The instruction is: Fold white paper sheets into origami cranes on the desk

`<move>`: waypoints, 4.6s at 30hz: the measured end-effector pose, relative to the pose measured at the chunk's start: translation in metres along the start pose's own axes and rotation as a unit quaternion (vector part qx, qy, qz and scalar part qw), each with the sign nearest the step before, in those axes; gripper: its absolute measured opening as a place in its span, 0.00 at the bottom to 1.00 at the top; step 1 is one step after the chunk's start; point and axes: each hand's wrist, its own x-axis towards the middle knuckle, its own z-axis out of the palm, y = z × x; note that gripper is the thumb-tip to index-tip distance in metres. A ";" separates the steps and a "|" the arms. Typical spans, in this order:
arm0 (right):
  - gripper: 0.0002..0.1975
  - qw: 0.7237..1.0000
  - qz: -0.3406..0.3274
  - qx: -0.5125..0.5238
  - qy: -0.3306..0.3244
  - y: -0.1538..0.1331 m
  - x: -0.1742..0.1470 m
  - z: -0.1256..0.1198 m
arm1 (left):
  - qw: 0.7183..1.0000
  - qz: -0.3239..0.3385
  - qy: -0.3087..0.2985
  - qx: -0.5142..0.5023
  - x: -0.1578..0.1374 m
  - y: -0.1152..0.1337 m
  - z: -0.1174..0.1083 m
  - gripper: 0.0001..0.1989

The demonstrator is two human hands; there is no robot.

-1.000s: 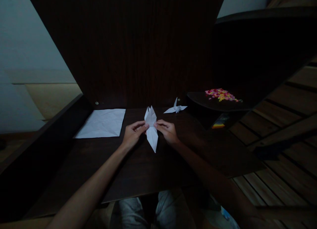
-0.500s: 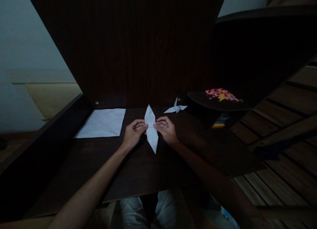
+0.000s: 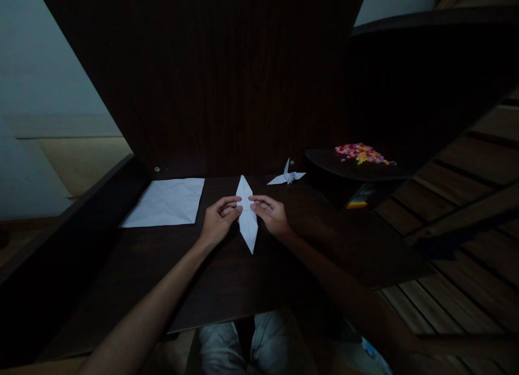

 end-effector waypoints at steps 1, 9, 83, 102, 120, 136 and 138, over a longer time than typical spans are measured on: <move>0.14 1.000 0.003 0.004 0.002 0.000 0.000 0.000 | 1.000 0.000 -0.001 -0.005 0.000 0.000 0.000 0.19; 0.16 1.000 0.007 0.001 -0.006 -0.003 0.000 -0.002 | 0.999 -0.007 -0.020 -0.028 -0.002 0.002 0.002 0.23; 0.17 0.998 0.010 -0.030 0.047 -0.012 0.003 -0.005 | 0.999 -0.043 0.002 -0.010 0.000 0.014 -0.003 0.23; 0.16 0.999 0.038 0.015 -0.022 -0.009 0.004 0.000 | 0.999 -0.050 0.005 0.003 0.001 0.001 -0.002 0.15; 0.13 0.997 -0.020 -0.072 -0.026 -0.007 -0.003 0.000 | 0.991 0.067 -0.012 0.112 -0.004 0.006 -0.001 0.14; 0.14 0.997 0.011 -0.055 -0.049 -0.007 -0.006 0.003 | 0.994 0.061 -0.011 0.094 -0.006 0.010 0.001 0.14; 0.13 0.998 0.009 -0.049 -0.036 -0.007 -0.005 0.004 | 0.993 0.061 -0.021 0.096 -0.006 0.010 0.001 0.13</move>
